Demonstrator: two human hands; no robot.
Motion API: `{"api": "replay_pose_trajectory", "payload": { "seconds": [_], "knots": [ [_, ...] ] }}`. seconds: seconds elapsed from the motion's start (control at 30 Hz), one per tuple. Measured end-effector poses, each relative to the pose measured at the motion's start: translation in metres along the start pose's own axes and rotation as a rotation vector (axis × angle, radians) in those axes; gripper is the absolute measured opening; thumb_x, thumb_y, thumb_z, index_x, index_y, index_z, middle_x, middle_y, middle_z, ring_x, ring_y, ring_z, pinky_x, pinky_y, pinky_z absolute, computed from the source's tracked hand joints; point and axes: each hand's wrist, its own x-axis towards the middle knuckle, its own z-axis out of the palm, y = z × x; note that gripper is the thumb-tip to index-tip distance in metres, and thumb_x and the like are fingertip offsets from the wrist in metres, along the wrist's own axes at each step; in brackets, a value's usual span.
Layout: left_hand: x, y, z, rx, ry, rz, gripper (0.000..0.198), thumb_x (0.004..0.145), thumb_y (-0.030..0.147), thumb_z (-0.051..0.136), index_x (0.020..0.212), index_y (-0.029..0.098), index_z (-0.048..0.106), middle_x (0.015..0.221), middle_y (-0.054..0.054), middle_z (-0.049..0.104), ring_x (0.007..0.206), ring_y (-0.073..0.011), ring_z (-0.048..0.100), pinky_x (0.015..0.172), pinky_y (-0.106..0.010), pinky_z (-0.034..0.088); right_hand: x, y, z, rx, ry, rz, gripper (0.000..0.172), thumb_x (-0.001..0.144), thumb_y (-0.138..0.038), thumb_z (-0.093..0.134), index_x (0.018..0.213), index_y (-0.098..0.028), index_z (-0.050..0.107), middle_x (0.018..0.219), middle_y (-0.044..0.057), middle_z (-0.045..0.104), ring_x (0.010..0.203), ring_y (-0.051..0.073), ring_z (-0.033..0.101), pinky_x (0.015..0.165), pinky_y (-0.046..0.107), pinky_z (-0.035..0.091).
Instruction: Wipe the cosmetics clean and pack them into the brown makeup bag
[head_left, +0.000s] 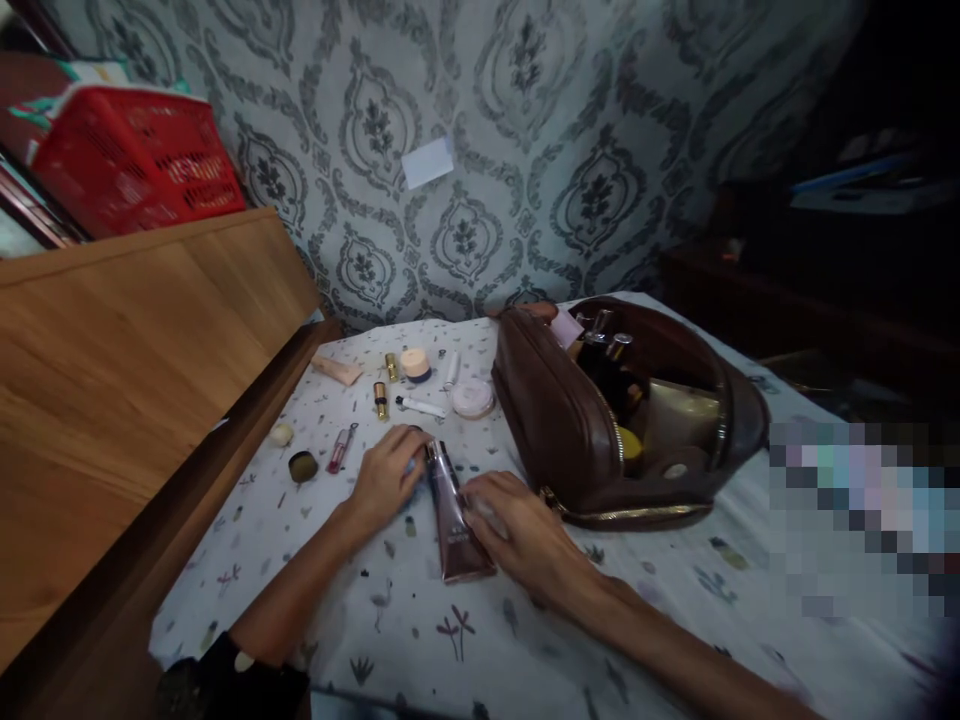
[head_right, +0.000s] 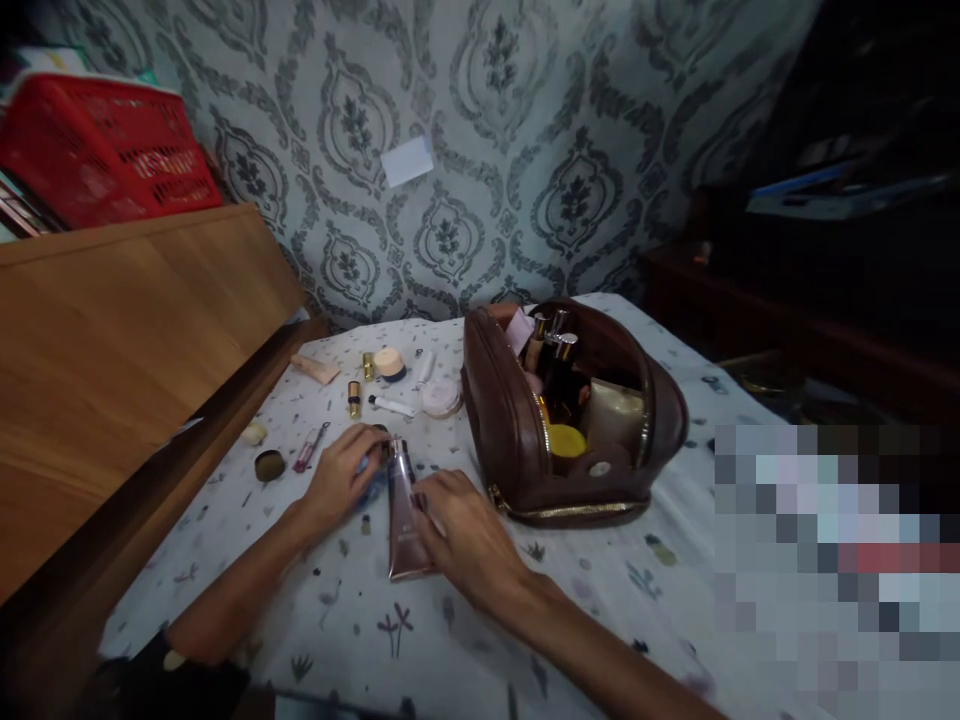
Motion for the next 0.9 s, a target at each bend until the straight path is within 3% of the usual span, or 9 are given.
{"api": "replay_pose_trajectory", "payload": {
  "seconds": [0.17,0.3,0.4,0.5,0.63,0.77,0.9],
  "knots": [
    [0.021,-0.058,-0.001,0.055,0.028,-0.392,0.024,0.092,0.015,0.046,0.11,0.021,0.06,0.112,-0.007,0.062,0.107,-0.0209,0.061,0.097,-0.035,0.048,0.027,0.014,0.025,0.185,0.11,0.145,0.02,0.092,-0.025,0.049,0.102,-0.017,0.066,0.096,0.007,0.069,0.083,0.02,0.064,0.074,0.034,0.052],
    [0.044,-0.105,0.007,0.104,0.038,-0.578,0.032,0.092,0.02,0.048,0.123,0.016,0.057,0.116,-0.013,0.059,0.106,-0.0254,0.062,0.092,-0.039,0.049,0.033,0.026,0.035,0.222,0.188,0.166,0.024,0.094,-0.03,0.045,0.101,-0.017,0.065,0.095,0.008,0.068,0.086,0.021,0.064,0.073,0.035,0.052],
    [0.059,-0.126,0.015,0.122,0.022,-0.663,0.043,0.093,0.028,0.048,0.135,0.02,0.051,0.121,-0.015,0.057,0.112,-0.0286,0.06,0.093,-0.041,0.048,0.031,0.03,0.036,0.234,0.207,0.15,0.023,0.095,-0.03,0.046,0.104,-0.018,0.063,0.097,0.007,0.068,0.088,0.02,0.064,0.074,0.033,0.052],
    [0.068,-0.133,0.022,0.124,-0.009,-0.719,0.047,0.09,0.036,0.054,0.134,0.023,0.053,0.122,-0.015,0.056,0.116,-0.0334,0.058,0.094,-0.044,0.047,0.029,0.03,0.035,0.243,0.22,0.149,0.02,0.095,-0.028,0.047,0.102,-0.019,0.063,0.095,0.006,0.068,0.086,0.019,0.064,0.074,0.032,0.052],
    [0.072,-0.131,0.025,0.091,-0.006,-0.747,0.04,0.083,0.031,0.058,0.121,0.022,0.061,0.114,-0.014,0.06,0.115,-0.0356,0.059,0.093,-0.046,0.047,0.026,0.023,0.032,0.217,0.194,0.149,0.016,0.094,-0.02,0.048,0.099,-0.018,0.063,0.091,0.005,0.065,0.083,0.018,0.061,0.073,0.03,0.05],
    [0.071,-0.126,0.018,0.002,0.071,-0.714,0.031,0.076,0.025,0.058,0.106,0.019,0.062,0.104,-0.011,0.063,0.108,-0.0307,0.061,0.09,-0.04,0.049,0.023,0.014,0.028,0.216,0.142,0.146,0.013,0.092,-0.015,0.053,0.101,-0.017,0.062,0.094,0.005,0.063,0.086,0.017,0.06,0.079,0.031,0.049],
    [0.066,-0.11,0.001,-0.092,0.188,-0.701,0.04,0.074,0.03,0.056,0.112,0.019,0.058,0.097,-0.006,0.062,0.087,-0.0229,0.062,0.074,-0.032,0.051,0.022,0.012,0.025,0.248,0.136,0.148,0.014,0.09,-0.012,0.056,0.1,-0.018,0.062,0.098,0.005,0.061,0.092,0.017,0.06,0.083,0.031,0.049]
  ]
}}
